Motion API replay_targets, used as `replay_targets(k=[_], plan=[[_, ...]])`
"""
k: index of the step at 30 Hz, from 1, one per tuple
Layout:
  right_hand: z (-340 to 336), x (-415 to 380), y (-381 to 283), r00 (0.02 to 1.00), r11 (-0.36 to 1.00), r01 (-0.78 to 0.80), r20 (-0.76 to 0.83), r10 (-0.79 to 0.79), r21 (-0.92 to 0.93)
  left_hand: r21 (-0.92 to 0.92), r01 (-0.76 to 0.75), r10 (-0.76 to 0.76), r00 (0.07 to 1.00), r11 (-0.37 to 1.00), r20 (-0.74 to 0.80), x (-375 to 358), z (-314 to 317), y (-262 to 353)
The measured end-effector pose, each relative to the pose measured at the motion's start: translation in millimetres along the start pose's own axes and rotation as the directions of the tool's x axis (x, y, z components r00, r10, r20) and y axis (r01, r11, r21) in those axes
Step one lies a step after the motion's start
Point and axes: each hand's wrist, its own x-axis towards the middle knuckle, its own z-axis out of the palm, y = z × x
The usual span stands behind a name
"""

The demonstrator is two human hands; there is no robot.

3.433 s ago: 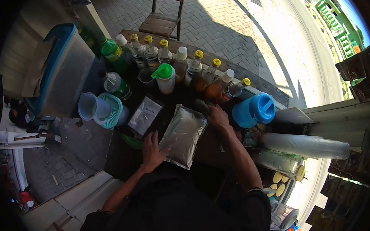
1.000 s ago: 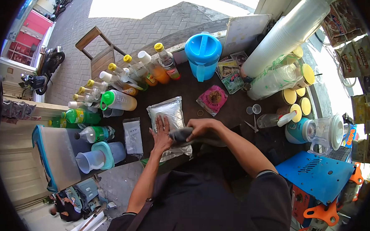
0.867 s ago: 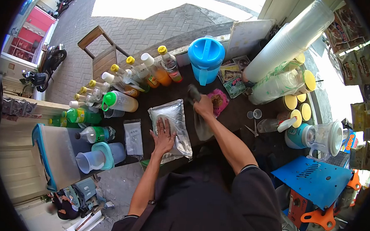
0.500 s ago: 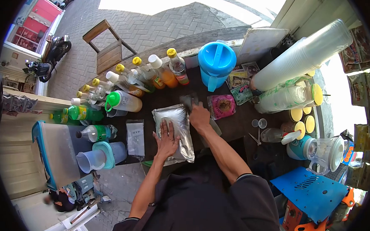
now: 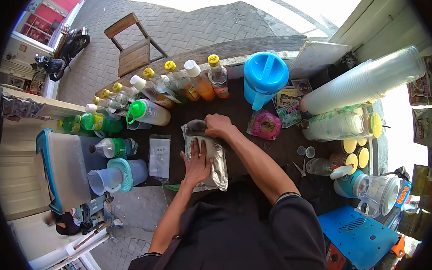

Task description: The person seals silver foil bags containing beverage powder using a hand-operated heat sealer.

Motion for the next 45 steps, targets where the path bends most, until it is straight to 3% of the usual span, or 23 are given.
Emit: replay_targets(k=[1,3,5,7,10,14,16,17,18,20,21,22,23,24,26,29,31,33,35,39,41,43,45], plan=[[3.5,4.8,-3.0,0.990,0.975,-0.139,-0.035,0.135,-0.172,-0.001,0.004,-0.004,1.000,1.000,0.003,-2.5,1.0,1.0],[-6.1,13.6,-34.2,0.991,0.964,-0.048,-0.135,0.012,-0.263,-0.007,-0.002,0.002,1.000,1.000,-0.021,-0.7,0.3,1.1],[10.7,29.7,-48.0,0.989,0.988,0.147,-0.006,-0.148,-0.049,0.040,0.013,-0.015,0.999,0.999,0.036,-3.5,1.6,-0.5],[36.4,33.9,-40.6,0.999,0.999,0.028,0.027,-0.027,-0.037,0.091,0.022,-0.030,0.996,0.996,0.090,-2.0,0.9,0.2],[33.7,31.9,-16.6,0.946,0.965,-0.107,-0.323,0.025,-0.238,-0.012,0.007,-0.007,1.000,1.000,-0.006,-0.9,-9.2,0.6],[0.4,-39.7,2.9,0.946,0.988,0.026,-0.315,-0.073,-0.149,-0.013,0.011,-0.010,0.996,1.000,0.086,-8.9,-16.8,-9.0],[6.2,-76.7,13.6,0.914,0.999,0.041,-0.405,-0.029,0.022,-0.363,-0.140,0.039,0.962,0.921,-0.270,-25.5,-9.7,-33.1],[9.9,-93.3,11.9,0.914,0.999,0.045,-0.404,-0.032,0.022,-0.519,0.008,-0.220,0.911,0.855,-0.349,-44.5,-10.0,-29.9],[13.3,-109.8,8.6,0.891,0.996,0.040,-0.454,0.000,0.078,-0.669,0.119,-0.469,0.800,0.734,-0.373,-67.3,-10.0,-24.9],[28.4,-131.4,2.0,0.863,0.991,0.039,-0.504,0.033,0.131,-0.842,0.362,-0.822,0.548,0.399,-0.154,-98.5,7.5,-22.3],[42.6,-140.5,-3.9,0.847,0.981,0.012,-0.524,0.092,0.192,-0.841,0.367,-0.823,0.549,0.398,-0.150,-111.0,16.9,-27.7],[58.1,-150.3,-10.2,0.829,0.968,-0.015,-0.538,0.152,0.251,-0.936,0.334,-0.713,0.628,-0.114,0.311,-122.6,27.4,-36.7],[74.1,-158.2,-15.5,0.814,0.958,-0.077,-0.538,0.220,0.275,-0.726,0.347,-0.360,0.693,-0.593,0.625,-128.6,31.9,-40.5],[92.3,-168.1,-19.6,0.825,0.949,-0.107,-0.506,0.250,0.295,-0.724,0.345,-0.360,0.692,-0.597,0.626,-131.3,39.1,-39.5],[127.2,-195.5,-20.7,0.836,0.940,-0.139,-0.473,0.280,0.311,-0.902,0.254,-0.382,0.840,-0.350,0.385,-133.0,47.0,-32.4],[150.7,-221.1,-5.7,0.980,0.970,0.032,-0.198,0.017,0.240,-0.917,0.253,-0.379,0.851,-0.310,0.363,-129.9,53.5,-39.3],[157.3,-224.7,1.4,0.744,0.789,0.134,-0.587,0.319,0.599,-0.917,0.279,-0.375,0.848,-0.285,0.375,-132.1,58.6,-44.3],[150.1,-224.4,13.6,0.755,0.750,-0.022,-0.480,0.446,0.661,-0.919,0.303,-0.365,0.850,-0.253,0.381,-131.2,60.9,-50.8],[157.2,-220.0,24.9,0.777,0.506,-0.048,-0.286,0.561,0.861,-0.933,0.312,-0.320,0.879,-0.177,0.355,-132.0,63.8,-56.4],[191.9,-210.2,20.5,0.749,0.584,-0.036,-0.364,0.553,0.811,-0.939,0.312,-0.293,0.893,-0.144,0.342,-131.3,72.0,-64.8],[188.0,-209.3,11.9,0.738,0.502,-0.065,-0.297,0.606,0.863,-0.937,0.320,-0.300,0.888,-0.139,0.348,-129.8,74.5,-67.5],[179.3,-207.9,9.2,0.752,0.561,0.000,-0.370,0.546,0.828,-0.944,0.316,-0.381,0.888,0.093,0.260,-124.7,82.1,-75.4],[169.5,-203.0,18.2,0.768,0.648,0.066,-0.453,0.453,0.759,-0.940,0.328,-0.351,0.894,0.092,0.278,-124.2,83.5,-74.6]])
